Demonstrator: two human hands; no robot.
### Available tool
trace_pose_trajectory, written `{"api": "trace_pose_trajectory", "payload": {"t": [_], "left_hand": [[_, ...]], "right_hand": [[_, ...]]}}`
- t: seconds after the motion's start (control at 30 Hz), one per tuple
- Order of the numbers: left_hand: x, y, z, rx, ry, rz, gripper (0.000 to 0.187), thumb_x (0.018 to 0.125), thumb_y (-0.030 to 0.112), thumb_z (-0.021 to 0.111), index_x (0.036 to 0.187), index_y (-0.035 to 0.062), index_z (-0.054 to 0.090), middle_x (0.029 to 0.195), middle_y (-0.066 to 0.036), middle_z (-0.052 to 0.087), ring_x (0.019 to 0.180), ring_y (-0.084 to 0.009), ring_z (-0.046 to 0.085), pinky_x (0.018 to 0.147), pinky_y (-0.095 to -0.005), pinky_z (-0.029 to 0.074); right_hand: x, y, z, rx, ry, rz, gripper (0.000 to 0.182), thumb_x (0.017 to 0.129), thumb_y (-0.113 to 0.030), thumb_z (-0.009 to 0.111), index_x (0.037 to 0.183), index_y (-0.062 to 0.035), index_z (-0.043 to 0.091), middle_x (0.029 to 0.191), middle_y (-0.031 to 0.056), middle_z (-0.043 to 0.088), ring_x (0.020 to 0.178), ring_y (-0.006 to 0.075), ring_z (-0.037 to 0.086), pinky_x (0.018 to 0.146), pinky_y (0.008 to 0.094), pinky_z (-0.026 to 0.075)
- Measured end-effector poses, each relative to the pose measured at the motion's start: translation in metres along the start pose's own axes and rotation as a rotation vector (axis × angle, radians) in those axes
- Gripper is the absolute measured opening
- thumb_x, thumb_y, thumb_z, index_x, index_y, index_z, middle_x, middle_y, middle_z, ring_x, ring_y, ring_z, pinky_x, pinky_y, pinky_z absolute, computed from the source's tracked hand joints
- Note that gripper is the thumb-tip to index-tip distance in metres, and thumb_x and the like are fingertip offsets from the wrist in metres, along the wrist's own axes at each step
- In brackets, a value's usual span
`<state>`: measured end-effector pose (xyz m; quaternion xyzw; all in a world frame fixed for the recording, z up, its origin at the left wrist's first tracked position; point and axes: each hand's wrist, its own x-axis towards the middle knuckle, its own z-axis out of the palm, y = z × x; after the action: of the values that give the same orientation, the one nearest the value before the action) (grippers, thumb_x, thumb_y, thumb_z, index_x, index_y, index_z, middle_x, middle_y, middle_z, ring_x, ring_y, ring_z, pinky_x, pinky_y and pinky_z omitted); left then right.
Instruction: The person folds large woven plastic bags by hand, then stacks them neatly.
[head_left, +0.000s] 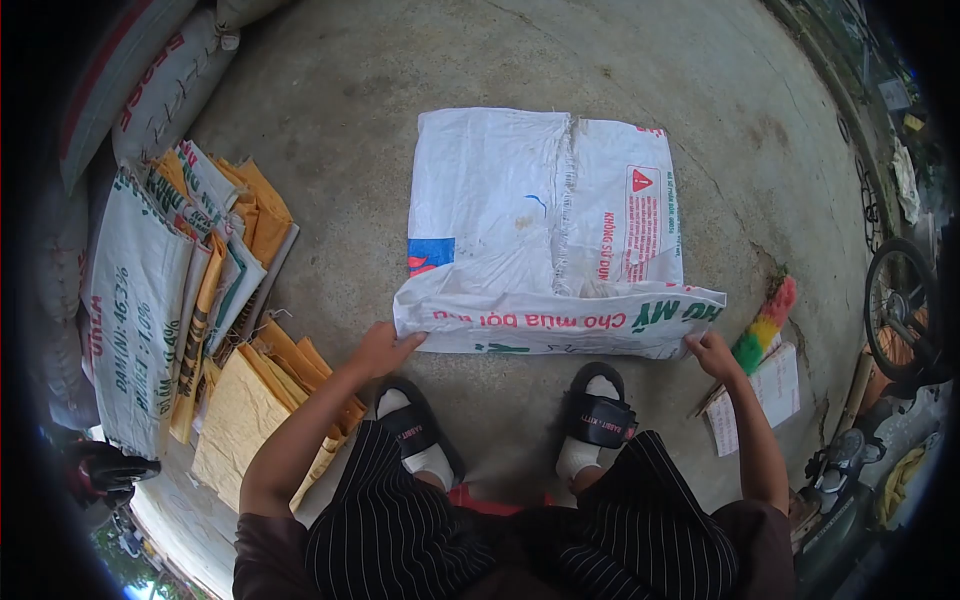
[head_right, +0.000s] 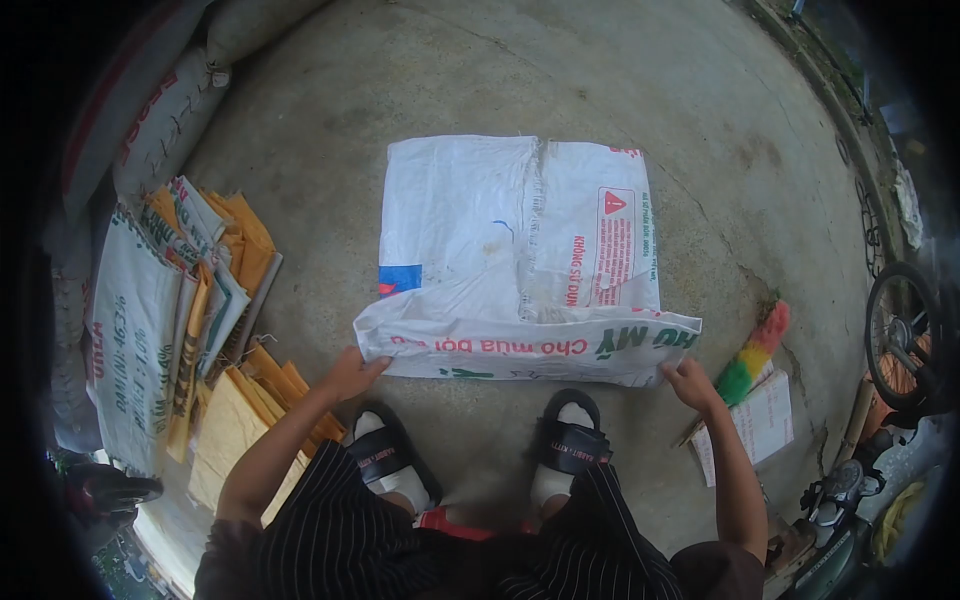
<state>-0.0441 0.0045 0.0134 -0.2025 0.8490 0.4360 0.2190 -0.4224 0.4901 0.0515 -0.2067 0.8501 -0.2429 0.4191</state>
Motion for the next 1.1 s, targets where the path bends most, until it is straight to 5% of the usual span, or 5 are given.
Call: {"api": "trace_pose_trajectory", "payload": {"t": [0.63,0.8,0.9,0.97,1.1], "left_hand": [[0.072,0.027,0.020,0.083,0.266,-0.630,0.072,0.086,0.060,0.042,0.089,-0.0085,0.064,0.091,-0.030,0.063,0.091,-0.0424,0.061,0.080,-0.0467,0.047],[0.072,0.053,0.004,0.070,0.171,-0.707,0.064,0.087,0.054,0.048,0.102,-0.0072,0.060,0.104,-0.029,0.060,0.096,-0.0404,0.060,0.081,-0.0462,0.047],[0.060,0.086,0.005,0.156,0.422,-0.645,0.051,0.086,0.031,0.057,0.125,0.0001,0.048,0.125,-0.029,0.049,0.111,-0.0347,0.053,0.086,-0.0466,0.045],[0.064,0.082,0.018,0.844,0.908,0.011,0.060,0.081,0.009,0.057,0.137,0.0121,0.036,0.140,-0.019,0.036,0.126,-0.0293,0.041,0.100,-0.0462,0.036],[0.083,0.094,0.028,0.712,0.440,0.487,0.065,0.079,-0.002,0.050,0.139,0.0183,0.037,0.141,-0.014,0.038,0.130,-0.0249,0.037,0.107,-0.0479,0.026]], "right_hand": [[0.044,-0.058,0.073,-0.370,0.477,0.546,0.041,0.084,-0.036,0.057,0.085,0.0037,0.066,0.084,0.0250,0.064,0.079,0.0364,0.063,0.073,0.0454,0.046],[0.057,-0.070,0.096,-0.750,1.011,-0.204,0.044,0.082,-0.014,0.057,0.126,-0.0125,0.050,0.136,0.0179,0.042,0.125,0.0313,0.040,0.097,0.0486,0.030],[0.065,-0.106,0.108,-0.740,0.604,-0.430,0.044,0.085,-0.013,0.051,0.129,-0.0108,0.048,0.139,0.0148,0.040,0.130,0.0339,0.035,0.100,0.0551,0.026],[0.083,-0.102,0.124,-0.540,0.551,-0.371,0.047,0.085,-0.016,0.051,0.131,-0.0107,0.046,0.142,0.0126,0.037,0.133,0.0341,0.030,0.102,0.0577,0.023],[0.085,-0.107,0.132,-0.452,0.471,-0.283,0.056,0.085,-0.021,0.048,0.139,-0.0107,0.037,0.150,0.0106,0.024,0.139,0.0322,0.018,0.106,0.0600,0.011]]}}
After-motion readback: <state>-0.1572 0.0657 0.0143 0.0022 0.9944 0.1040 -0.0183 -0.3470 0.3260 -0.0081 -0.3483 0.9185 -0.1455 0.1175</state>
